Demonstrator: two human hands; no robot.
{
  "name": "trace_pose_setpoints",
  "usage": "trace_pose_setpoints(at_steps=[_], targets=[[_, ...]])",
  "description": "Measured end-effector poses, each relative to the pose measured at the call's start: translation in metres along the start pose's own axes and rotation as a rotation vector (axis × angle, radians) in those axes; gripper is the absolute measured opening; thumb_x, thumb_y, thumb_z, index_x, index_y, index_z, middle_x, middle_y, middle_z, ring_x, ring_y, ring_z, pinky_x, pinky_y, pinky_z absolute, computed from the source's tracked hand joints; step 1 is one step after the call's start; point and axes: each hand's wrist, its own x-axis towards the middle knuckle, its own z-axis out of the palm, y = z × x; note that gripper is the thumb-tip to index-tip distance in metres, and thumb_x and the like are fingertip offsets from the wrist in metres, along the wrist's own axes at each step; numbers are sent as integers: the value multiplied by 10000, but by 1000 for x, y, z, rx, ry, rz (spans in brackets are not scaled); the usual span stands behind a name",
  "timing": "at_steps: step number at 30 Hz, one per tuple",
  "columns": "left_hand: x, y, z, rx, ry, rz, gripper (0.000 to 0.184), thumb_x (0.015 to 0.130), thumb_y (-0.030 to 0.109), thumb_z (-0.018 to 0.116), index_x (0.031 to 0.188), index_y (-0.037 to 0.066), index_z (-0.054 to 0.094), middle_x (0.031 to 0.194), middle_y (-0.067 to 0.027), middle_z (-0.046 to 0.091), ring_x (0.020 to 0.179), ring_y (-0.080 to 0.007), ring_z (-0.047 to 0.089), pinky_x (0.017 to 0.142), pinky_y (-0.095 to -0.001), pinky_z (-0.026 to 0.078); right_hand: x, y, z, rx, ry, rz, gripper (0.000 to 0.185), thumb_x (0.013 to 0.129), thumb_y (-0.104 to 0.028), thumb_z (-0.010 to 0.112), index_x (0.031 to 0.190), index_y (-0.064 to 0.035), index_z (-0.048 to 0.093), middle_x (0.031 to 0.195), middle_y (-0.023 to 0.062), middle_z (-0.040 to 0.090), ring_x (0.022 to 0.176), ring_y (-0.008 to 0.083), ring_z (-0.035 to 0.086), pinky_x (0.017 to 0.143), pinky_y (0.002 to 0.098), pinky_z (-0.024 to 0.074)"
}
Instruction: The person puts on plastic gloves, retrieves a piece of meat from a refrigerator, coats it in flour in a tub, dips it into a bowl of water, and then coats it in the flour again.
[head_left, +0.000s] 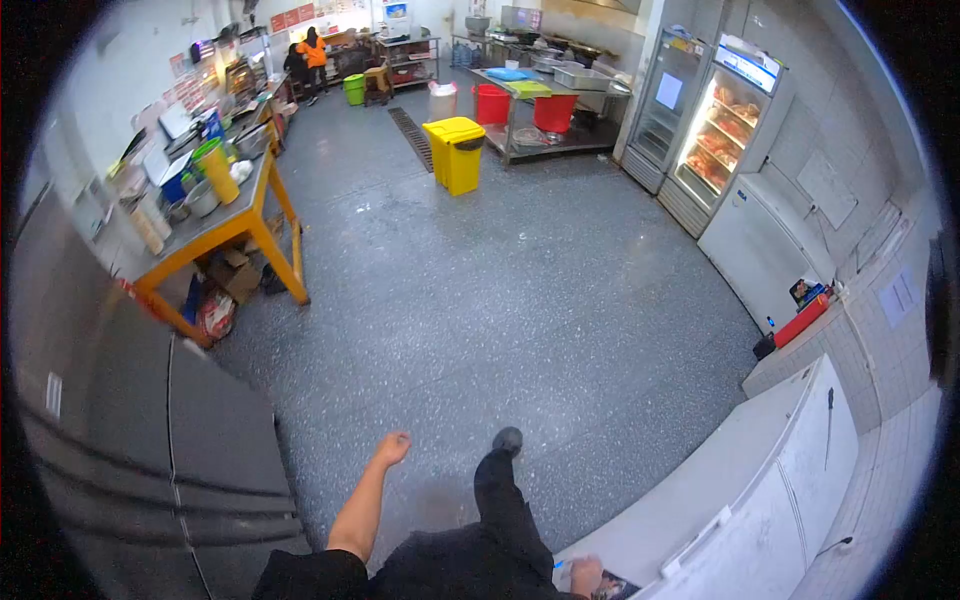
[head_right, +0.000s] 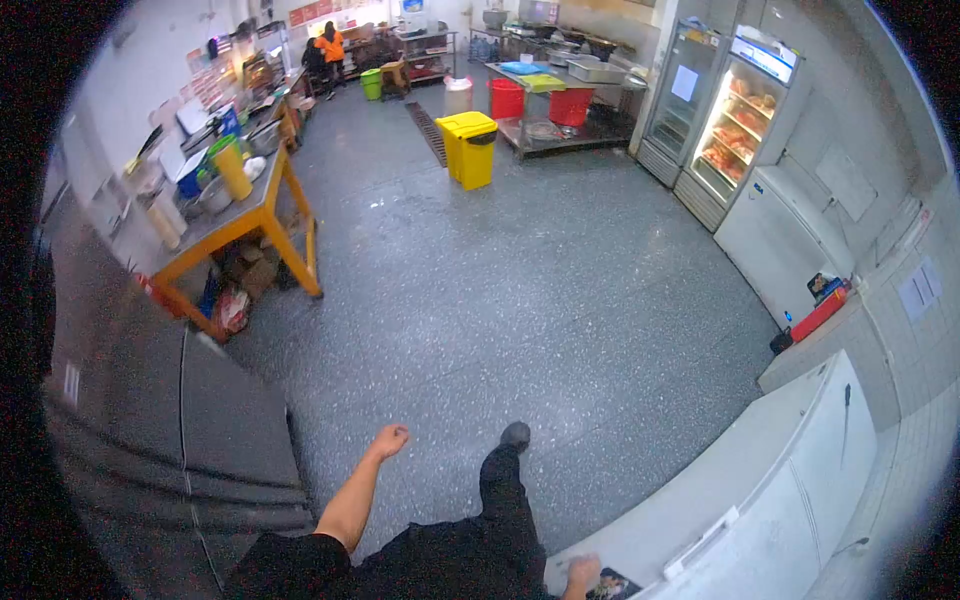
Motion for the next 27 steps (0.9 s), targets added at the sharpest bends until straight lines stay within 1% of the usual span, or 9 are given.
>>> trace_pose_setpoints(at_steps=[3, 6, 7, 9, 11, 13, 18, 21, 27], targets=[[73, 75, 9, -57, -103, -104, 324, 746, 307, 584, 966, 73, 626, 893, -153, 638, 859, -285, 607, 745, -381, 468, 64, 2, 2, -594, -276, -257, 220, 747, -246, 523, 840, -99, 658, 865, 94, 637, 828, 278, 598, 705, 442, 443], [147, 63, 30, -87, -263, -202, 310, 751, 292, 577, 975, 82, 625, 863, -133, 641, 827, -252, 609, 718, -367, 470, 202, -46, -20, -418, -220, 78, 193, 744, -227, 531, 828, -101, 652, 827, 85, 630, 799, 255, 595, 693, 400, 450], [158, 81, 24, -66, -354, -261, 304, 754, 285, 574, 973, 81, 624, 838, -119, 641, 791, -227, 610, 690, -357, 470, 263, -57, -29, 213, -160, 443, 220, 732, -256, 554, 853, -94, 641, 862, 104, 619, 822, 271, 578, 720, 378, 441], [183, 59, 34, -182, -371, -350, 279, 772, 273, 558, 928, 52, 629, 754, -80, 628, 678, -184, 581, 615, -340, 456, 347, -152, -125, 165, 280, 136, 275, 749, -336, 559, 778, -78, 653, 792, 134, 628, 773, 301, 591, 677, 423, 445], [217, 27, 25, 611, -445, 719, 250, 782, 244, 552, 873, 25, 634, 675, -62, 609, 585, -157, 540, 524, -339, 435, 453, -220, -175, 452, 290, 233, 267, 723, -311, 591, 819, -70, 654, 858, 156, 620, 832, 332, 576, 742, 409, 443], [236, 40, 19, -326, -362, -605, 220, 796, 206, 529, 833, 19, 637, 647, -84, 606, 544, -180, 546, 477, -356, 431, 562, -274, -212, 333, 552, -147, 237, 736, -252, 579, 857, -59, 643, 855, 157, 623, 854, 324, 582, 743, 397, 450], [353, 108, -18, -184, -263, -921, 207, 749, 202, 559, 828, 24, 630, 667, -110, 608, 527, -203, 556, 442, -359, 419, 736, -443, -348, 701, 340, 115, 304, 748, -245, 573, 966, -33, 589, 889, 123, 599, 846, 284, 557, 750, 391, 438], [458, 110, -22, -236, -318, -706, 272, 733, 248, 575, 879, 25, 636, 693, -114, 627, 609, -237, 601, 507, -381, 450, 820, -466, -338, 587, 602, -133, 297, 740, -233, 591, 944, -17, 593, 872, 127, 593, 858, 270, 555, 766, 386, 438], [805, 235, -14, 258, -289, -129, 402, 744, 400, 530, 730, 14, 642, 812, -184, 634, 800, -342, 597, 726, -438, 450, 906, -500, -322, 295, 360, 171, 269, 726, -232, 604, 849, 8, 611, 833, 154, 597, 834, 288, 572, 732, 396, 455]])
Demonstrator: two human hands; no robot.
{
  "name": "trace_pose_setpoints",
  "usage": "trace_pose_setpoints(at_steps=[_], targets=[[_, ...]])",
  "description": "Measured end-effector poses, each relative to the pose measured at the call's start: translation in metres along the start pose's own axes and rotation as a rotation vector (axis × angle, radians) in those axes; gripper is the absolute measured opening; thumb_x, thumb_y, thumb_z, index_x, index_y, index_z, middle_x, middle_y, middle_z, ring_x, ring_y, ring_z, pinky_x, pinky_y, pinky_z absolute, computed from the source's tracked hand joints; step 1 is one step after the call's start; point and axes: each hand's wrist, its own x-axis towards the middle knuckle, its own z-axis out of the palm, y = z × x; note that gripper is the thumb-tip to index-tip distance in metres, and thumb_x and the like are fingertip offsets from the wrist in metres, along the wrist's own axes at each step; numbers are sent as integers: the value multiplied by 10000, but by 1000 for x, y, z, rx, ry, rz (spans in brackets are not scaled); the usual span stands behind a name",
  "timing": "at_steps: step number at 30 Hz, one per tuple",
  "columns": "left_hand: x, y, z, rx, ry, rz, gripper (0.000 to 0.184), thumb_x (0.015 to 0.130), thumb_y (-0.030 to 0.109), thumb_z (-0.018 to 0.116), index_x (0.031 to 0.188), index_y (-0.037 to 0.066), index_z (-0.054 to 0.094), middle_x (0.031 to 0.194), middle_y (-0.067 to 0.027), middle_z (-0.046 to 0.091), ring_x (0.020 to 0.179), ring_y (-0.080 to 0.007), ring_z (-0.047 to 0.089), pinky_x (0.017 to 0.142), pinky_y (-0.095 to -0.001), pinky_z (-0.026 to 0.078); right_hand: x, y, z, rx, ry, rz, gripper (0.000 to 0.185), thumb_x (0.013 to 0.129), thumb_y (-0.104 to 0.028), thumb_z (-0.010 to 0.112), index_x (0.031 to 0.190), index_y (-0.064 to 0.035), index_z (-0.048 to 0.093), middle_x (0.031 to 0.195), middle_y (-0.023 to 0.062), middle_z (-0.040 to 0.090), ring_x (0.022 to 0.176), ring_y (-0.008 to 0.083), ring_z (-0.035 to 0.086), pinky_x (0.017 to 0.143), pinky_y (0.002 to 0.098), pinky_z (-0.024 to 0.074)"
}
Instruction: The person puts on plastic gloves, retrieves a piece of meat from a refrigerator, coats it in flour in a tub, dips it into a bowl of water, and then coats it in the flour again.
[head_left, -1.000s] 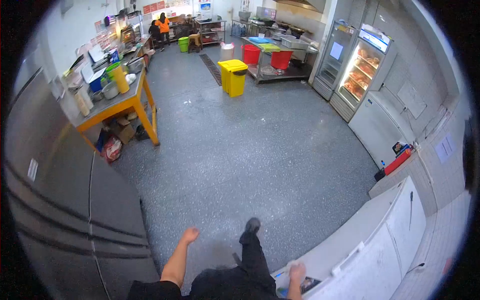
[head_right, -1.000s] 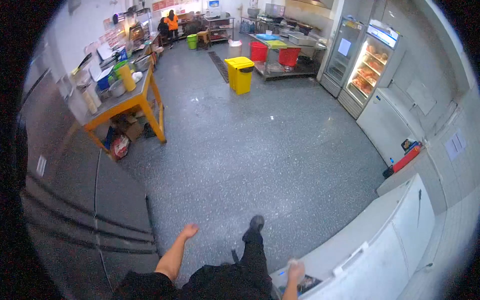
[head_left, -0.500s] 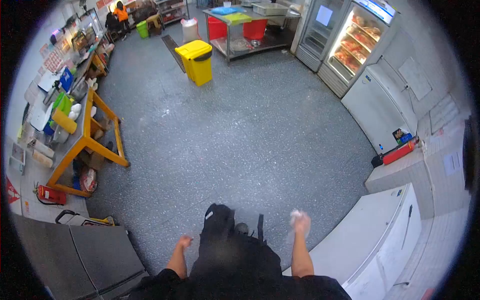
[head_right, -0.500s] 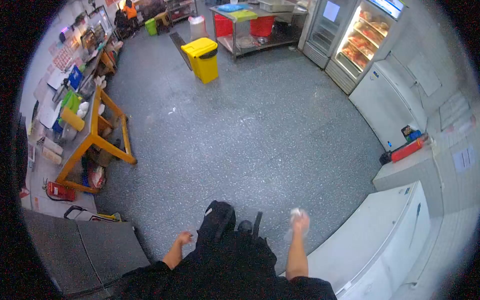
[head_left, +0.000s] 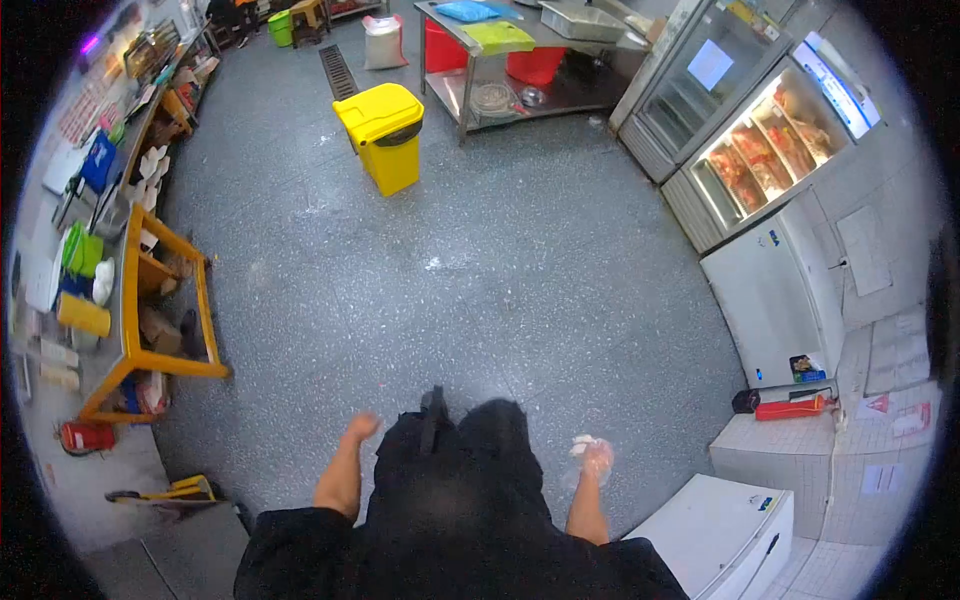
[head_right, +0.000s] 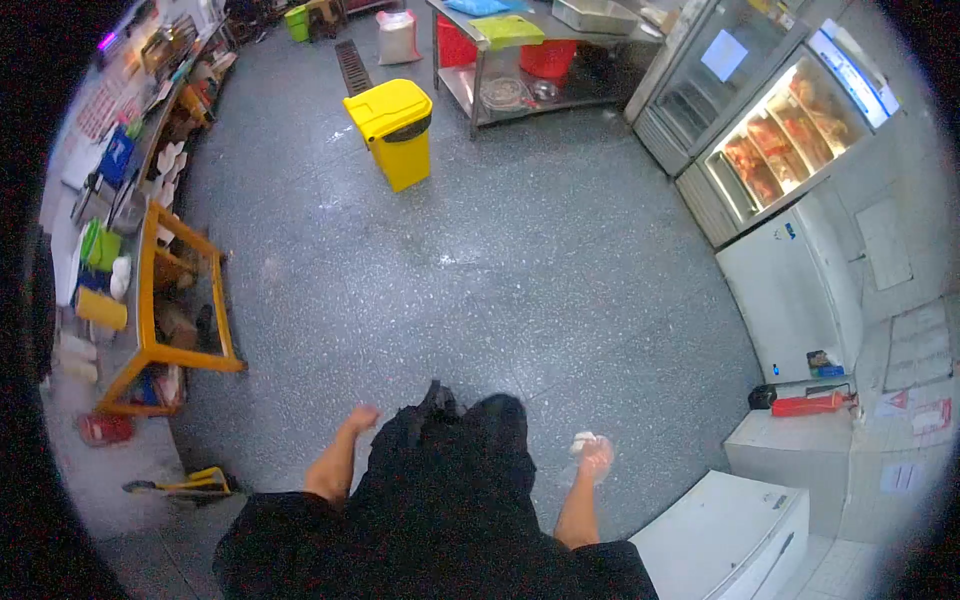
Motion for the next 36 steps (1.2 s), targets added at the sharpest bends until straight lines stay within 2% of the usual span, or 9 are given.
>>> trace_pose_setpoints(at_steps=[3, 5, 10, 14, 23, 25, 28, 34, 36], targets=[[120, 158, -111, -81, 87, 181, 398, 754, 353, 531, 925, 6, 625, 926, -207, 620, 908, -341, 587, 790, -404, 458, 4, -33, 3, 667, -307, 470, 212, 745, -153, 536, 856, 14, 606, 843, 164, 625, 799, 305, 605, 721, 407, 471], [203, 242, -157, -164, 98, 233, 374, 758, 320, 555, 975, 21, 611, 932, -184, 629, 907, -316, 597, 787, -385, 463, 13, 6, 70, -369, 13, 242, 239, 750, -241, 574, 830, -25, 637, 942, 101, 618, 854, 282, 603, 754, 365, 474], [354, 377, -231, -211, 77, 244, 373, 767, 302, 563, 1021, 31, 593, 965, -176, 625, 918, -297, 597, 789, -378, 464, 143, -35, 83, -900, -786, -49, 257, 798, -244, 523, 922, -56, 645, 973, 104, 617, 908, 256, 595, 782, 380, 462], [426, 414, -265, -89, 11, 152, 356, 766, 293, 556, 994, 24, 606, 967, -163, 627, 902, -297, 601, 786, -380, 467, 326, -129, 130, -259, -149, 377, 205, 812, -209, 482, 820, -77, 639, 926, 113, 614, 838, 291, 585, 718, 380, 459], [549, 396, -288, -341, -118, -384, 317, 734, 257, 589, 907, -9, 597, 751, -123, 623, 651, -220, 605, 644, -370, 470, 785, -524, 106, 128, 113, -282, 323, 808, -287, 521, 975, -25, 609, 916, 188, 605, 862, 339, 574, 767, 407, 448], [595, 395, -288, 141, -184, -27, 332, 789, 326, 486, 836, 47, 660, 774, -138, 643, 739, -261, 630, 698, -375, 491, 879, -583, 114, 96, 166, -335, 316, 807, -269, 528, 995, -29, 613, 943, 184, 612, 877, 333, 580, 784, 399, 452], [665, 449, -327, -310, -318, -570, 342, 799, 337, 480, 822, 47, 661, 774, -118, 644, 673, -251, 628, 653, -370, 500, 967, -656, 115, 93, 306, -473, 308, 810, -261, 533, 1002, -36, 618, 959, 172, 618, 880, 325, 584, 787, 396, 456], [900, 603, -481, -90, 9, -46, 315, 781, 270, 565, 961, 13, 599, 819, -141, 631, 751, -245, 617, 689, -371, 478, 1103, -925, 40, 226, 305, -372, 273, 843, -239, 529, 1046, -79, 617, 1001, 131, 623, 916, 302, 587, 807, 354, 450], [948, 680, -543, -516, 243, -15, 318, 787, 249, 576, 997, 12, 578, 860, -140, 630, 832, -225, 607, 738, -345, 465, 1165, -980, 51, 420, 231, -477, 274, 850, -229, 523, 1058, -72, 608, 1005, 141, 621, 929, 301, 585, 811, 350, 443]])
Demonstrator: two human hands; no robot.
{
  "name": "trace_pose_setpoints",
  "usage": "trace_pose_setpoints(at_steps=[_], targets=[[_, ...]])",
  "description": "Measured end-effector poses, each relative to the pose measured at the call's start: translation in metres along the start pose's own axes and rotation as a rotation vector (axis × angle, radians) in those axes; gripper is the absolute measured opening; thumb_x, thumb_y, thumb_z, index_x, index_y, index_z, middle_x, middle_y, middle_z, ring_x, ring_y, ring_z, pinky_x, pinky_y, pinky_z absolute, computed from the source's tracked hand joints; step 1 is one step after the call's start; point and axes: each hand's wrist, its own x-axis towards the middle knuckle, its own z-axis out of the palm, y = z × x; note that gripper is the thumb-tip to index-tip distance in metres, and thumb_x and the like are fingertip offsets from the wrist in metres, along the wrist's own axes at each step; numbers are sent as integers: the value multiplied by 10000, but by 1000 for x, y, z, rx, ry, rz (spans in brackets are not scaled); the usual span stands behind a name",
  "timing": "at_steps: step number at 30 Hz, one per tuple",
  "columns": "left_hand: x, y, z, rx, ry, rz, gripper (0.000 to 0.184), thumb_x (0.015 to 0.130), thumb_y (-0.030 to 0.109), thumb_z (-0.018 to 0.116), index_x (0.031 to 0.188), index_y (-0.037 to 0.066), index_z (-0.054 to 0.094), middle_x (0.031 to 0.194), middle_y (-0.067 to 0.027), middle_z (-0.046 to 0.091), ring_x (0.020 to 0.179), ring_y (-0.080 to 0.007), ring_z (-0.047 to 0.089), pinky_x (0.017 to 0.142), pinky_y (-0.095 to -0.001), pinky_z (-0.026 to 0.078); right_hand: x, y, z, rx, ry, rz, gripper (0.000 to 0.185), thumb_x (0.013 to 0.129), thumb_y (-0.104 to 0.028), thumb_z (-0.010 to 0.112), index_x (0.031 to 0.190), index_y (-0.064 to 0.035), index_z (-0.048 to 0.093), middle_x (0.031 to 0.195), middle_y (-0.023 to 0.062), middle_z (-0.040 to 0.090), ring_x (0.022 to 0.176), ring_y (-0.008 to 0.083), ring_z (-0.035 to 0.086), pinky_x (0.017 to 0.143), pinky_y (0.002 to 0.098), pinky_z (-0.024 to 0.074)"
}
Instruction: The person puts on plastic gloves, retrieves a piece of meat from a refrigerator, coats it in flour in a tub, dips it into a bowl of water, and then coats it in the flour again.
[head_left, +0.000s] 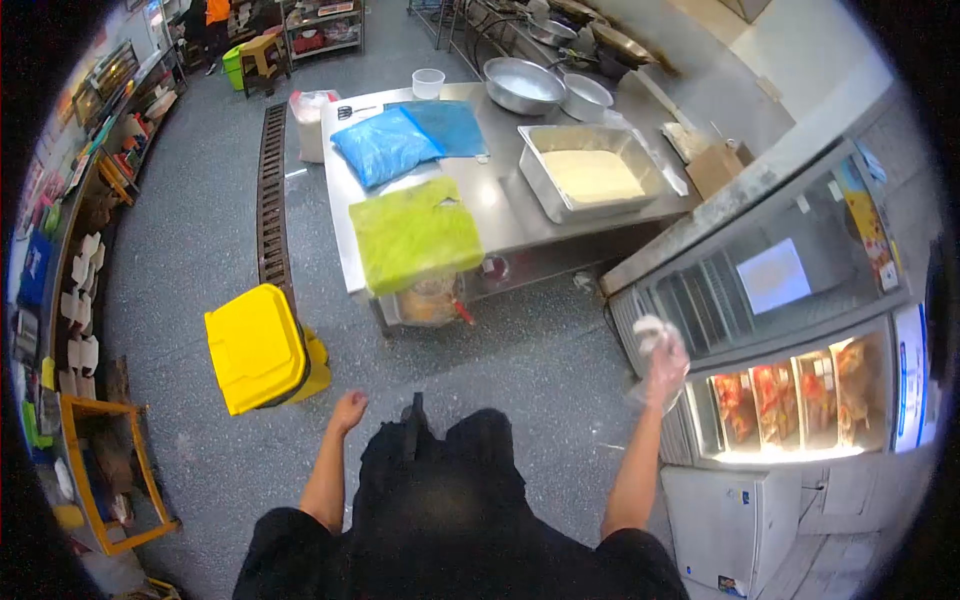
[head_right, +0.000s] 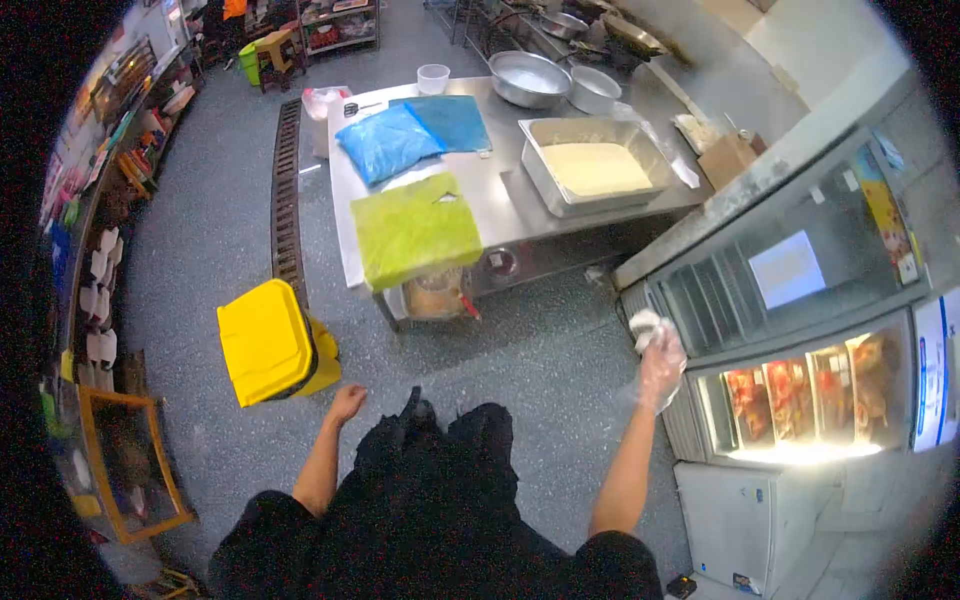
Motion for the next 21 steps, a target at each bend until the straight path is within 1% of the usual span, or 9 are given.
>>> trace_pose_setpoints(at_steps=[6, 11, 12, 13, 14, 15, 16, 17, 21], targets=[[71, 182, -1, -296, 160, 98, 287, 815, 185, 562, 1034, -1, 558, 948, -151, 618, 875, -213, 602, 765, -320, 459, 224, -107, 164, 199, -100, -325, 264, 818, -146, 537, 1031, -13, 618, 1038, 113, 627, 960, 223, 592, 857, 305, 430], [46, 140, 71, -73, 282, -454, 392, 807, 245, 563, 1072, -42, 543, 1004, -220, 597, 923, -281, 591, 786, -359, 453, 422, -172, 370, 187, -243, -657, 297, 775, -106, 556, 1063, -58, 611, 1039, 118, 625, 925, 230, 609, 803, 307, 457], [24, 106, 114, 76, 504, -527, 408, 804, 259, 562, 1057, -61, 544, 991, -224, 603, 915, -321, 590, 786, -382, 451, 453, -191, 409, 218, -287, -638, 288, 764, -91, 557, 1043, -58, 619, 1008, 114, 634, 911, 238, 611, 796, 311, 461], [-1, 78, 145, -176, 496, -708, 408, 806, 255, 550, 1050, -71, 542, 929, -214, 621, 867, -364, 595, 759, -426, 451, 481, -204, 443, 246, -337, -609, 279, 752, -75, 557, 1022, -58, 627, 977, 110, 644, 897, 245, 614, 789, 316, 465], [-26, 91, 177, -433, 592, -750, 285, 806, 299, 541, 829, 17, 571, 690, -120, 580, 582, -250, 532, 552, -358, 441, 521, -204, 492, 239, -291, -739, 252, 751, -98, 553, 984, -59, 639, 932, 109, 650, 883, 247, 616, 782, 320, 469], [-48, 102, 199, 418, 368, -464, 341, 833, 267, 457, 854, -44, 596, 706, -152, 620, 640, -293, 596, 580, -429, 468, 556, -195, 551, 235, -248, -867, 230, 750, -121, 549, 947, -60, 651, 887, 108, 656, 870, 249, 618, 776, 324, 474], [-61, 137, 223, -352, 403, -905, 351, 844, 271, 413, 739, -13, 592, 599, -96, 560, 586, -218, 567, 527, -376, 467, 587, -180, 610, 150, -246, -846, 224, 760, -156, 540, 928, -61, 652, 870, 110, 655, 857, 247, 620, 772, 327, 476], [-61, 165, 243, -867, 251, -908, 254, 845, 213, 452, 808, 0, 586, 622, -62, 547, 609, -179, 567, 533, -324, 474, 615, -166, 671, 71, -233, -824, 227, 771, -191, 530, 909, -61, 654, 853, 111, 654, 844, 244, 622, 768, 329, 478], [-42, 270, 296, -535, 225, -834, 268, 857, 264, 455, 891, 29, 578, 731, -64, 553, 704, -174, 551, 606, -335, 463, 663, -190, 765, -66, -720, -504, 307, 801, -303, 488, 922, -61, 630, 881, 130, 639, 833, 262, 613, 760, 356, 478]])
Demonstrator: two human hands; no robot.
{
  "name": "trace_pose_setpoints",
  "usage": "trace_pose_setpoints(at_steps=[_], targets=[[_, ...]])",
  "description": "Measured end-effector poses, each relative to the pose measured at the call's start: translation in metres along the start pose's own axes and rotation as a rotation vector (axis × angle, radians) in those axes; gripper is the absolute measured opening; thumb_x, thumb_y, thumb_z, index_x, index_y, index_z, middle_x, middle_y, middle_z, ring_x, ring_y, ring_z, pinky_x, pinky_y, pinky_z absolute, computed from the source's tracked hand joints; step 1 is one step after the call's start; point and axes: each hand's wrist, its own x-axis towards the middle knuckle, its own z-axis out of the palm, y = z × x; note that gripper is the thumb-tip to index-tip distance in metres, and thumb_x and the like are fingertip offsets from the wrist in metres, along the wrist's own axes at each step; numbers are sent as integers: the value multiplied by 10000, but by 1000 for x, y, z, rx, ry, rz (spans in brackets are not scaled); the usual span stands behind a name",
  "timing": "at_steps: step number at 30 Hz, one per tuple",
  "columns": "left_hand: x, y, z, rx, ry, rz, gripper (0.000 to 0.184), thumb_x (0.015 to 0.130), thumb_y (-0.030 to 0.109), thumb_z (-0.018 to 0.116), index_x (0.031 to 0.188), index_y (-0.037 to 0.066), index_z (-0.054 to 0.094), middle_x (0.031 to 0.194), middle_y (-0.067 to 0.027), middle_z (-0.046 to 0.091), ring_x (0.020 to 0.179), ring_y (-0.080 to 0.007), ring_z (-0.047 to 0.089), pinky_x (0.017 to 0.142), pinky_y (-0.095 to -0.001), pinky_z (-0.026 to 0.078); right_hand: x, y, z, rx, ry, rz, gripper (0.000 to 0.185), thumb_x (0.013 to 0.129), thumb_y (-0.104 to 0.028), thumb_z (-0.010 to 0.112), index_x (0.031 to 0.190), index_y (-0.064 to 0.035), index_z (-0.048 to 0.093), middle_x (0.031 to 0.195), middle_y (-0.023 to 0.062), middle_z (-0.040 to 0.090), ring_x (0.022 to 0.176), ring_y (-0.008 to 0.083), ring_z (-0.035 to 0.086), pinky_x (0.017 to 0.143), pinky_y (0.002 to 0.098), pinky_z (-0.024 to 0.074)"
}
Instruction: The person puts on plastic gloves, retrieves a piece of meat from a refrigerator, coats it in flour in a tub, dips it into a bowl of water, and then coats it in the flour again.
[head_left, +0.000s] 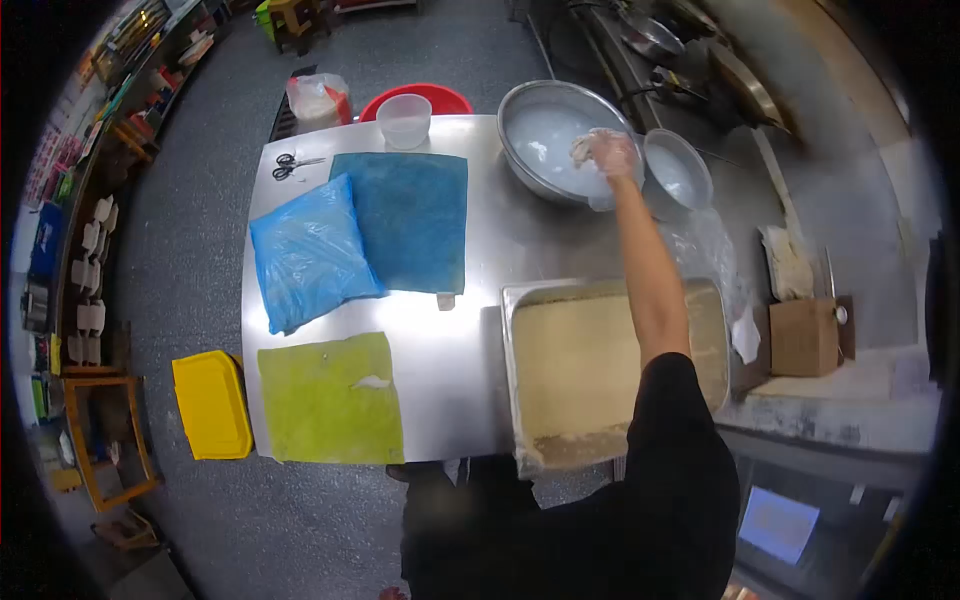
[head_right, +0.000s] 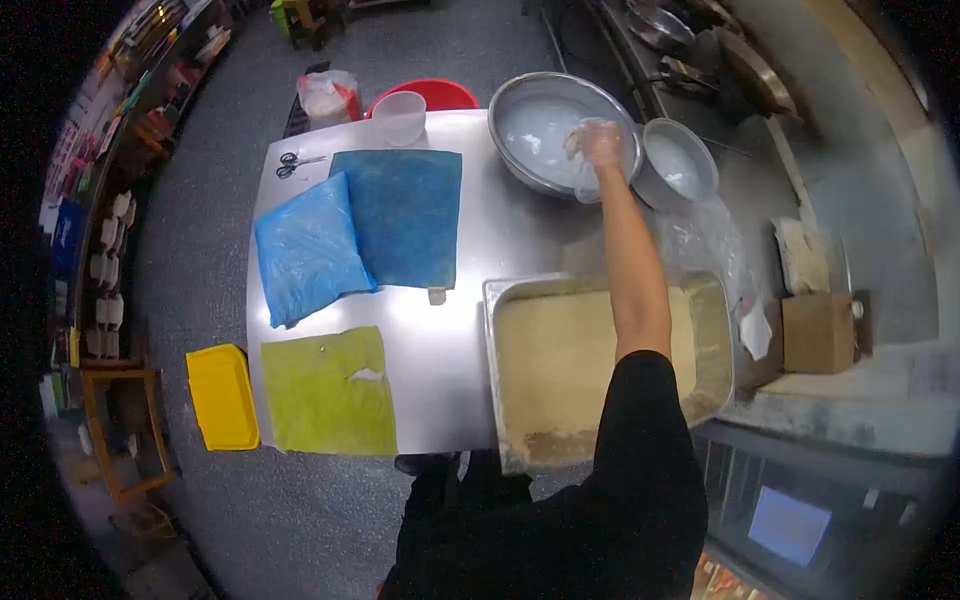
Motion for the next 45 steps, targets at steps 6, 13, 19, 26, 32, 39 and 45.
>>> trace_pose_setpoints(at_steps=[6, 13, 19, 26, 32, 39, 45], targets=[[-41, 63, 59, 74, -1, 132, 321, 876, 341, 458, 1015, 73, 566, 895, -66, 561, 846, -166, 528, 716, -352, 448, 66, 41, 110, 111, 238, -217, 203, 775, -180, 483, 813, -37, 621, 819, 156, 632, 735, 302, 607, 676, 385, 471], [-37, 66, 74, -206, 100, -61, 355, 888, 366, 458, 1094, 86, 532, 983, -64, 574, 872, -191, 542, 763, -352, 448, 96, 80, 149, -248, 69, -513, 295, 877, -173, 322, 907, -9, 566, 945, 220, 569, 907, 369, 538, 815, 455, 420], [-30, 75, 96, -447, 239, -114, 143, 833, 172, 547, 938, 75, 538, 710, -22, 567, 589, -116, 540, 474, -261, 404, 95, 85, 136, -298, 180, -816, 152, 786, -157, 517, 776, -35, 607, 776, 193, 605, 710, 339, 585, 637, 432, 459], [-28, 102, 104, -337, 263, -143, 204, 835, 180, 551, 1001, 63, 532, 757, -44, 586, 624, -136, 564, 506, -268, 421, 93, 63, 105, -238, 17, -694, 161, 759, -136, 503, 751, -12, 604, 777, 211, 595, 757, 357, 587, 686, 444, 463], [-41, 117, 105, -258, 316, -150, 245, 834, 175, 546, 1045, 51, 532, 810, -74, 597, 647, -158, 580, 529, -280, 436, 90, 56, 100, -254, 34, -734, 170, 754, -130, 483, 775, -14, 605, 802, 209, 592, 777, 352, 587, 705, 443, 465], [-46, 122, 101, -311, 354, -102, 280, 809, 104, 564, 1055, -24, 532, 826, -127, 605, 696, -178, 593, 616, -298, 496, 109, 76, 117, 254, 40, -497, 191, 785, -227, 512, 842, -75, 614, 768, 140, 616, 712, 329, 581, 634, 403, 454], [-52, 120, 99, -213, 312, -150, 296, 803, 115, 557, 1064, -23, 527, 838, -122, 603, 698, -173, 587, 648, -302, 485, 76, 50, 79, -100, 348, -674, 194, 752, -245, 556, 832, -85, 632, 760, 103, 628, 684, 309, 585, 656, 408, 458]])
